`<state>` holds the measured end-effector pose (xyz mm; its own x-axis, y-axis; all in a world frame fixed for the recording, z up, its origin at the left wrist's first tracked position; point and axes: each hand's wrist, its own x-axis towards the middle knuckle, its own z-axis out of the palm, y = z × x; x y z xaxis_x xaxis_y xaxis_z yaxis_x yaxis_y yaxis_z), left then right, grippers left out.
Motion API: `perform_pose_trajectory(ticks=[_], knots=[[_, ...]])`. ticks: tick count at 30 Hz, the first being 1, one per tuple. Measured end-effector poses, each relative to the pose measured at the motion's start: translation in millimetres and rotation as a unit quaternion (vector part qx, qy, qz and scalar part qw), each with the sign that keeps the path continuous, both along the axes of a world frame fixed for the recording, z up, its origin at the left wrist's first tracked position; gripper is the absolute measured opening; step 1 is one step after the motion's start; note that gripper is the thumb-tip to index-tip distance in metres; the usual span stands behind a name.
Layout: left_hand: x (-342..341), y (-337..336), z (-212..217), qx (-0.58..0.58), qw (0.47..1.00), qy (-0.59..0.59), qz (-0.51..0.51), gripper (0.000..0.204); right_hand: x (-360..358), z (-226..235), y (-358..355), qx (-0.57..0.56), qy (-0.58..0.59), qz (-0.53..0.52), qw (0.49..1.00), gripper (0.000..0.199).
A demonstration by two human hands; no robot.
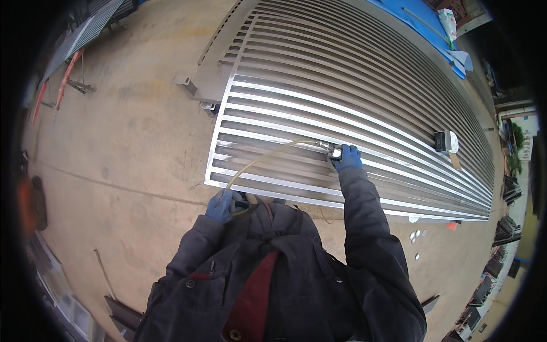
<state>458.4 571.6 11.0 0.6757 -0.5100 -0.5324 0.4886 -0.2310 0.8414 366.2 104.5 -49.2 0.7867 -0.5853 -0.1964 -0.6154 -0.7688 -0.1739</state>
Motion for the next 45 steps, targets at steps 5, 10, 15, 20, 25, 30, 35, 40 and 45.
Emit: perform_pose_trajectory(ticks=[5, 10, 15, 20, 25, 30, 35, 40, 45], knots=[[30, 49, -13, 0.002, 0.999, -0.019, 0.028, 0.049, 45, 2, 64, -0.034, -0.026, 0.029, 0.999, 0.054], [53, 90, -22, -0.010, 0.998, -0.034, 0.056, 0.048, 76, 1, 106, -0.014, -0.007, 0.022, 1.000, 0.054], [54, 87, -16, 0.005, 1.000, -0.030, -0.002, 0.045, 50, -8, 77, -0.045, -0.016, 0.015, 0.999, 0.056], [30, 11, 3, -0.022, 0.987, -0.097, -0.125, 0.041, -15, -3, -8, -0.032, -0.003, -0.007, 0.999, 0.057], [25, -14, 7, -0.035, 0.994, -0.013, -0.098, 0.046, -20, -5, -20, -0.028, -0.007, -0.025, 0.999, 0.055], [46, 27, -22, -0.034, 0.998, -0.033, 0.041, 0.063, 36, -15, 58, -0.033, -0.015, 0.000, 0.999, 0.056], [59, 70, -32, 0.045, 0.990, -0.003, 0.131, 0.066, 53, -15, 83, -0.034, -0.053, 0.061, 0.996, 0.057], [31, 17, -27, -0.004, 0.999, -0.051, -0.017, 0.054, -2, -12, 12, -0.048, -0.021, -0.001, 0.999, 0.056], [7, -37, -12, -0.041, 0.992, -0.022, -0.120, 0.041, -39, -3, -39, -0.057, -0.004, -0.028, 0.998, 0.055]])
